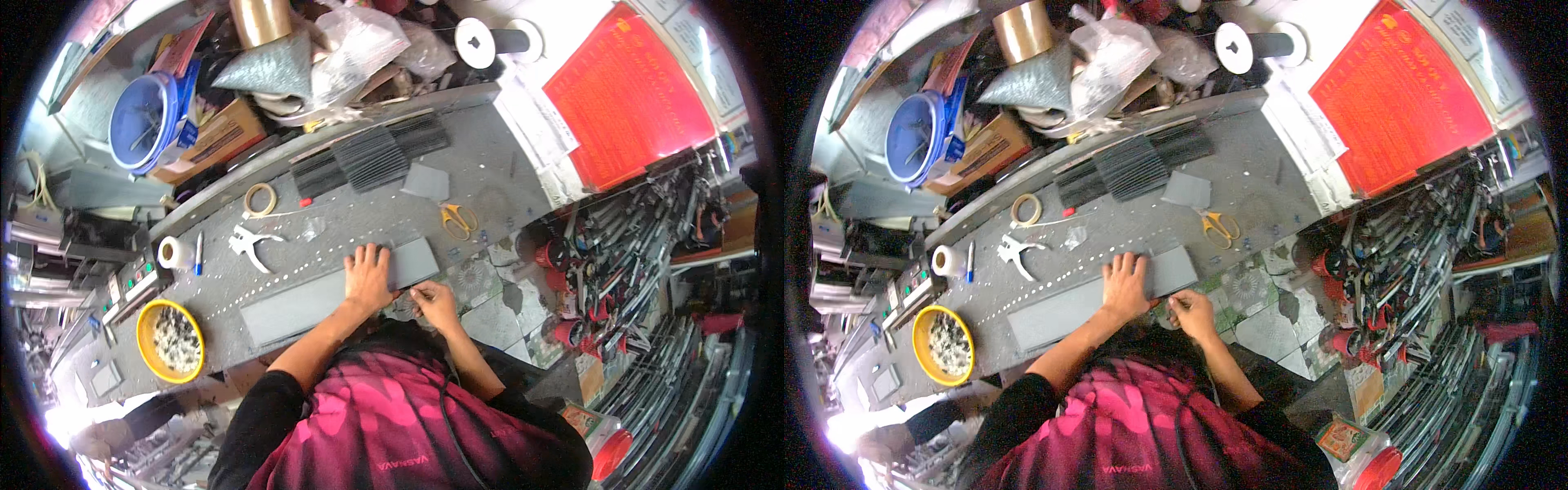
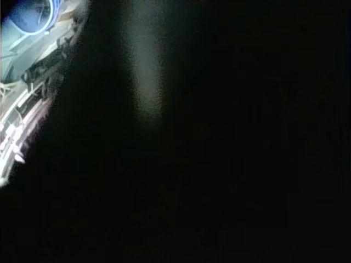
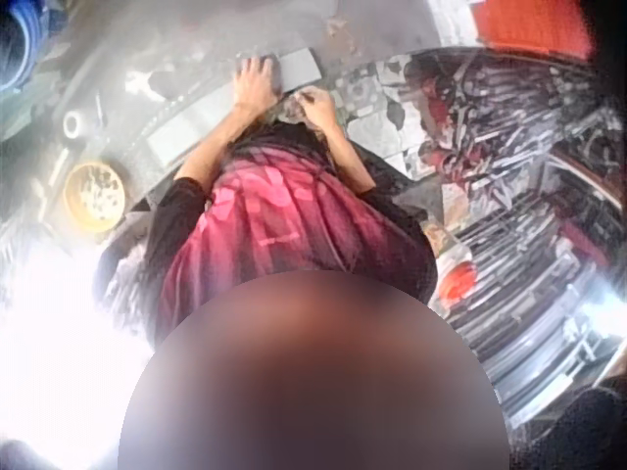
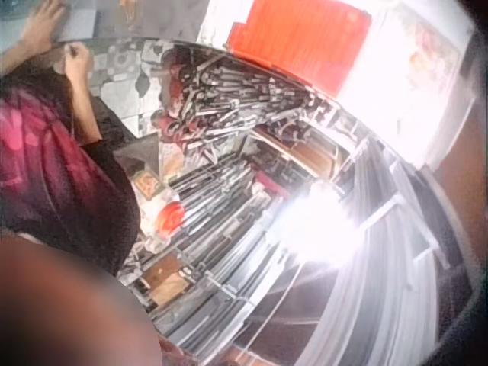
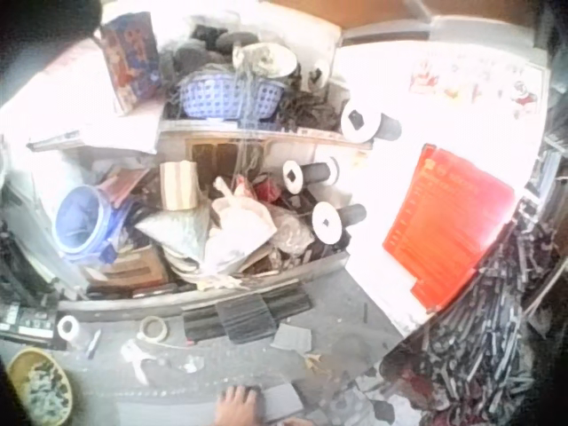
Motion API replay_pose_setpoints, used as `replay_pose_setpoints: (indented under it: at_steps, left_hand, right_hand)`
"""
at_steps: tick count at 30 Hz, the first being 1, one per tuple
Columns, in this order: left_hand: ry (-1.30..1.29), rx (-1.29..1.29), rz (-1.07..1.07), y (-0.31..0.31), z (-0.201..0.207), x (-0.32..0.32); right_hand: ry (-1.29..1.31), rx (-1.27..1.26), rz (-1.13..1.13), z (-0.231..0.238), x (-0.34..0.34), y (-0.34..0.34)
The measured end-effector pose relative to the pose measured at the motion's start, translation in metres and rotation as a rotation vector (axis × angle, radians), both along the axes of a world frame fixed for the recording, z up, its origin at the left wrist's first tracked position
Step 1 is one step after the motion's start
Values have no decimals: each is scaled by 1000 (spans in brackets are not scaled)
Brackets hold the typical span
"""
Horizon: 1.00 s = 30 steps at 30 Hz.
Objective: The person handles a gray rectangular panel and small components on a workbench, using a thin metal tool to manipulate parts and inserting small pieces into the panel. The person repeatedly picks up components, aligns them, and places them into the panel while other workers are visible in the background.
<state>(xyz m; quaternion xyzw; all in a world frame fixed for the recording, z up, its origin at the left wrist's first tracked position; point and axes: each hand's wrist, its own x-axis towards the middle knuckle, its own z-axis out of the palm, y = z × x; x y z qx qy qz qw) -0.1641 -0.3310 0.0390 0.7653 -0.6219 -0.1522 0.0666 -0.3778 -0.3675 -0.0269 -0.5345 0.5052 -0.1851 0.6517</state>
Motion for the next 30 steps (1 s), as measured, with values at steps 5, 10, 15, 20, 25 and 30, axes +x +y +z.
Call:
replay_pose_setpoints:
  at_steps: [5,10,15,20,25,30]
  left_hand:
    - [56,-38,43,-7,-9,-2]
    - [3,-119,46,-9,-21,3]
    - [35,-179,22,-4,-31,8]
    - [18,-256,4,-3,-36,7]
    - [16,-245,0,-4,-38,9]
    - [12,-251,5,-2,-40,10]
  right_hand:
    - [41,28,-67,1,13,-12]
    - [41,11,-70,2,18,-18]
    - [98,-53,0,6,-22,-42]
    - [218,-733,-819,30,-138,-171]
    - [446,-1148,-1223,62,-236,-285]
    - [407,-1072,-1155,74,-243,-318]
